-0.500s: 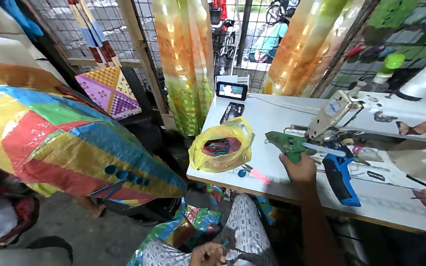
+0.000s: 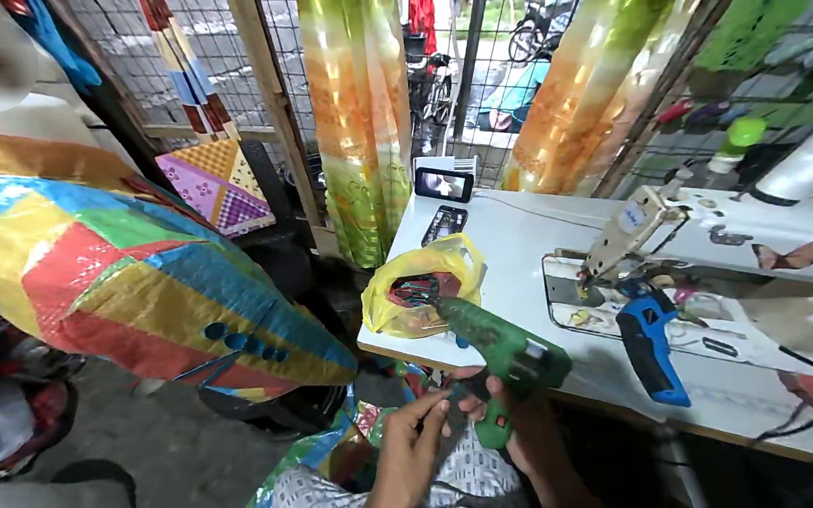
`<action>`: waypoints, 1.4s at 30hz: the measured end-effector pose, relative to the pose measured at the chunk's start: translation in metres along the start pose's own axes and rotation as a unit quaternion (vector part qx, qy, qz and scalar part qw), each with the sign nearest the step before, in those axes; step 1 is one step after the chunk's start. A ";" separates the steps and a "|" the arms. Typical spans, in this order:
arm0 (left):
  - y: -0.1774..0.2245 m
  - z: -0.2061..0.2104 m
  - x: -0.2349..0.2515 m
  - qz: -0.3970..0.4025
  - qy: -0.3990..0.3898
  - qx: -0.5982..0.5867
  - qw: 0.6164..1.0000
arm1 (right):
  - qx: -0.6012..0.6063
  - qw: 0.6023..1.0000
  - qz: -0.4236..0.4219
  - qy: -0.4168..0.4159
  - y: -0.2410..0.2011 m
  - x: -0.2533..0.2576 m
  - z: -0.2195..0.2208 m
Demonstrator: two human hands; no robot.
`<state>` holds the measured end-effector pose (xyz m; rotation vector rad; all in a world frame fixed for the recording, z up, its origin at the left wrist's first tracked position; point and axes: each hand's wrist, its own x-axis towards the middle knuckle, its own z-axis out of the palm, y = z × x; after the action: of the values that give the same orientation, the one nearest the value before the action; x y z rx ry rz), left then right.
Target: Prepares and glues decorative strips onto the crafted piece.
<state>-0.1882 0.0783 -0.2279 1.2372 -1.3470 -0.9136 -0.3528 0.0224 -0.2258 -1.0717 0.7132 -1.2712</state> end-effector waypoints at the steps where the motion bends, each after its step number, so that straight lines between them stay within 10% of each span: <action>1: 0.001 0.002 0.000 0.006 0.003 -0.015 1.000 | 0.018 1.000 0.012 -0.008 0.001 0.000 0.003; 14: 0.007 0.009 0.005 -0.036 0.067 -0.156 0.985 | 0.053 0.994 0.082 0.039 -0.009 -0.001 0.011; 20: -0.005 0.006 0.005 -0.073 -0.028 -0.246 0.966 | 0.038 0.995 0.042 0.084 -0.008 0.000 0.011; 32: -0.011 -0.020 0.005 -0.264 -0.155 -0.459 0.834 | 0.019 0.991 -0.113 -0.062 -0.016 0.000 0.012; 42: 0.015 -0.023 0.002 -0.205 -0.052 -0.266 0.941 | -0.029 0.990 -0.115 -0.072 -0.014 0.000 0.000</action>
<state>-0.1681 0.0815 -0.2094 1.0612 -0.8363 -1.5389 -0.3584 0.0230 -0.2126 -1.3085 0.5307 -1.3573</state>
